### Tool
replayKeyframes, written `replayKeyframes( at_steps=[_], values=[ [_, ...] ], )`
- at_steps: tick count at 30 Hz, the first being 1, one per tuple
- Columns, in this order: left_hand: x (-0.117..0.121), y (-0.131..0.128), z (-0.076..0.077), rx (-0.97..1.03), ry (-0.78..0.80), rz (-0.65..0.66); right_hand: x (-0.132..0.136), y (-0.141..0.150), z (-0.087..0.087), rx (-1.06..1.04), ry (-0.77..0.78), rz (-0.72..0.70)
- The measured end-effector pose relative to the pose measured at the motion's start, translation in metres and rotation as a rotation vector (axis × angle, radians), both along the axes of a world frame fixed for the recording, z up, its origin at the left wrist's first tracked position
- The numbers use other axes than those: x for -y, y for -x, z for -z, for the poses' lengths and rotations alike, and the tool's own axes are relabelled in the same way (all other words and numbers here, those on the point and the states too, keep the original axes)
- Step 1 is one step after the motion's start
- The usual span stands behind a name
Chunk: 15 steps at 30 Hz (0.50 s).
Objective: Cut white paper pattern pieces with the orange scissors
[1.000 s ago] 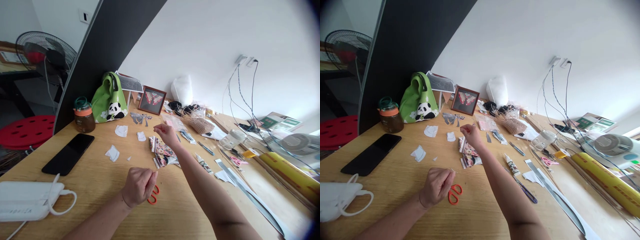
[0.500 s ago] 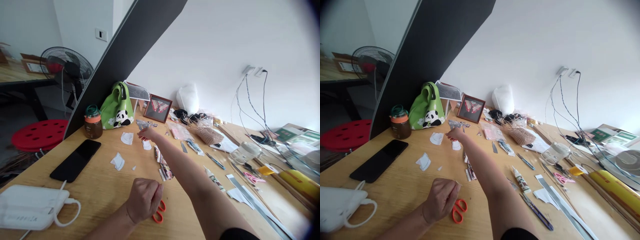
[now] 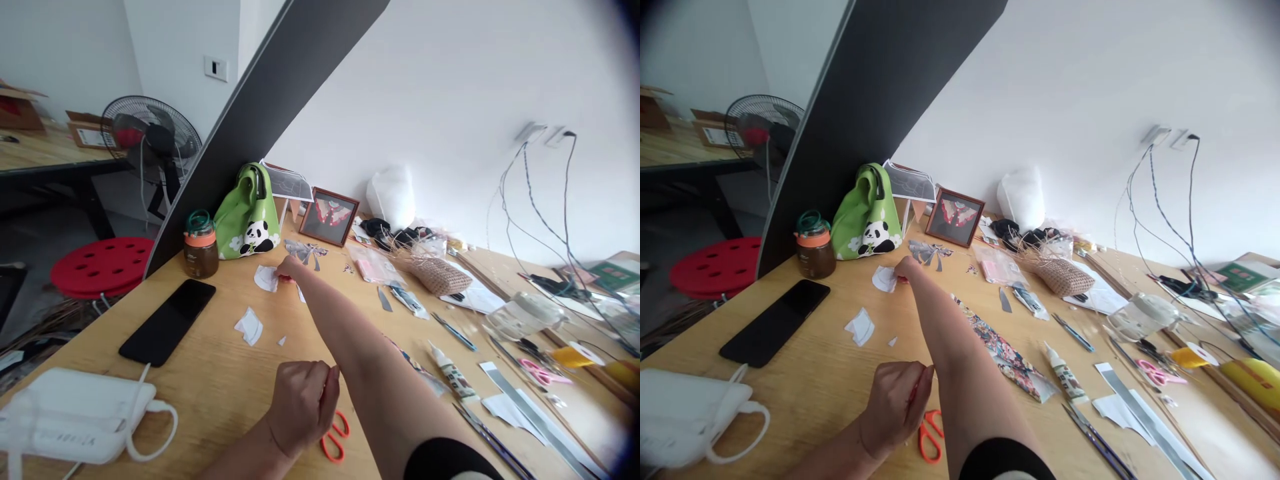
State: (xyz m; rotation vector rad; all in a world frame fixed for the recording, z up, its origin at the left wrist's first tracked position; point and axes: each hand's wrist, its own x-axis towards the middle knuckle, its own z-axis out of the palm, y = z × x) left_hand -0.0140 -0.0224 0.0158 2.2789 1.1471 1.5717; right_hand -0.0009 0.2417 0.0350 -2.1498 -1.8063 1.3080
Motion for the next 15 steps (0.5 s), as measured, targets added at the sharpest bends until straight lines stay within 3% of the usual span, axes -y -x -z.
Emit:
replayKeyframes(
  at_steps=[9, 15],
  values=[
    [-0.003, -0.001, 0.003, 0.007, 0.049, -0.031, 0.011, -0.003, -0.011, -0.044, -0.084, -0.002],
    [-0.013, 0.001, 0.003, 0.24, 0.374, -0.071, 0.03, -0.029, -0.032, -0.205, -0.179, 0.018]
  ],
)
